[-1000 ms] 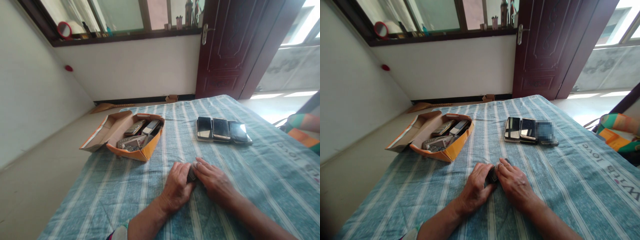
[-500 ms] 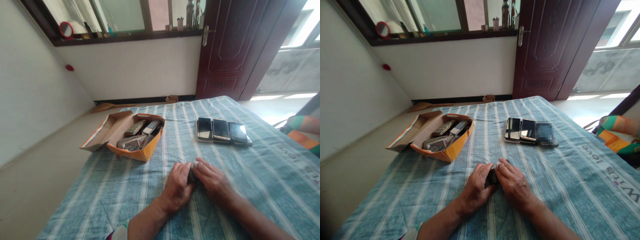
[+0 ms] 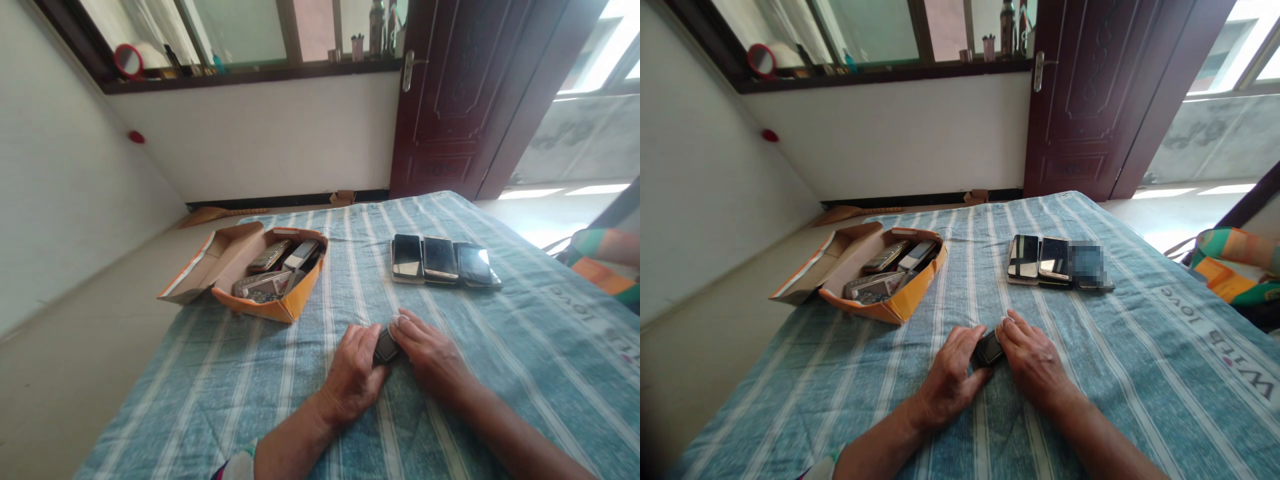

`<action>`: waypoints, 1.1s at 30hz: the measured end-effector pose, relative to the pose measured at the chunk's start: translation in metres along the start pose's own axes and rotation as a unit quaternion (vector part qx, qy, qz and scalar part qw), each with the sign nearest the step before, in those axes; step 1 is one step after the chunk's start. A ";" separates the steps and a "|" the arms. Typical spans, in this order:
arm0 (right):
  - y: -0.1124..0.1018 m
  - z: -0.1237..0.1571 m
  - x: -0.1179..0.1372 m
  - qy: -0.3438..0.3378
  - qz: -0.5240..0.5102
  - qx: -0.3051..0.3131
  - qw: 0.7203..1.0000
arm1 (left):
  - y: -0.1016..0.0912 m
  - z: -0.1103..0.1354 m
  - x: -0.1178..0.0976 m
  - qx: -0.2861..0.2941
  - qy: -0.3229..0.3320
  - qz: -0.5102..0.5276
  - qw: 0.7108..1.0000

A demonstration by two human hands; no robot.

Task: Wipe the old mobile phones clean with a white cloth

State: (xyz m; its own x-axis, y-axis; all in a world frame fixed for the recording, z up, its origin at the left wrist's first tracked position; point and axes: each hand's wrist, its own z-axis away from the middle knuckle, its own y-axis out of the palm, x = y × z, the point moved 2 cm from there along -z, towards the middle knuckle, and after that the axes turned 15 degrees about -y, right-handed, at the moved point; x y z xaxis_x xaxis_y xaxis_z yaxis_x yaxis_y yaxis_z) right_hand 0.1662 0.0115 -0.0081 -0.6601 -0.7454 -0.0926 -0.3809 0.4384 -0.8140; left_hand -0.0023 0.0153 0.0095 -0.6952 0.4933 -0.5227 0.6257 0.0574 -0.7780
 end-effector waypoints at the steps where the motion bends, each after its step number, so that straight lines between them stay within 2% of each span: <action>1: 0.000 0.000 0.000 0.008 0.002 0.004 1.000 | 0.000 0.000 0.000 0.000 -0.003 0.001 1.000; 7: 0.001 0.003 -0.002 0.062 0.011 0.021 0.998 | 0.001 0.000 0.001 0.002 -0.015 0.003 1.000; 25: 0.002 0.009 -0.012 0.103 0.029 0.028 0.994 | 0.000 -0.001 -0.001 0.006 -0.028 0.004 1.000; 27: -0.001 0.007 -0.009 0.092 0.037 0.002 0.995 | -0.001 -0.001 -0.001 0.005 -0.025 0.001 1.000; 30: -0.007 0.001 0.004 0.031 0.016 -0.048 0.998 | 0.000 0.000 0.000 0.001 -0.007 0.000 1.000; 33: -0.009 -0.007 0.019 -0.039 -0.034 -0.050 0.997 | 0.002 0.000 0.001 -0.004 0.001 0.000 1.000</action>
State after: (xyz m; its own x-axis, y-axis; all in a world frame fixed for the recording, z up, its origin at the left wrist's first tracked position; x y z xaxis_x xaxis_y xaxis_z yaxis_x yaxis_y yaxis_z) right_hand 0.1525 -0.0034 0.0010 -0.5789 -0.8107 -0.0870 -0.4881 0.4301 -0.7594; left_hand -0.0019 0.0158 0.0076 -0.6950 0.4953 -0.5212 0.6278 0.0648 -0.7756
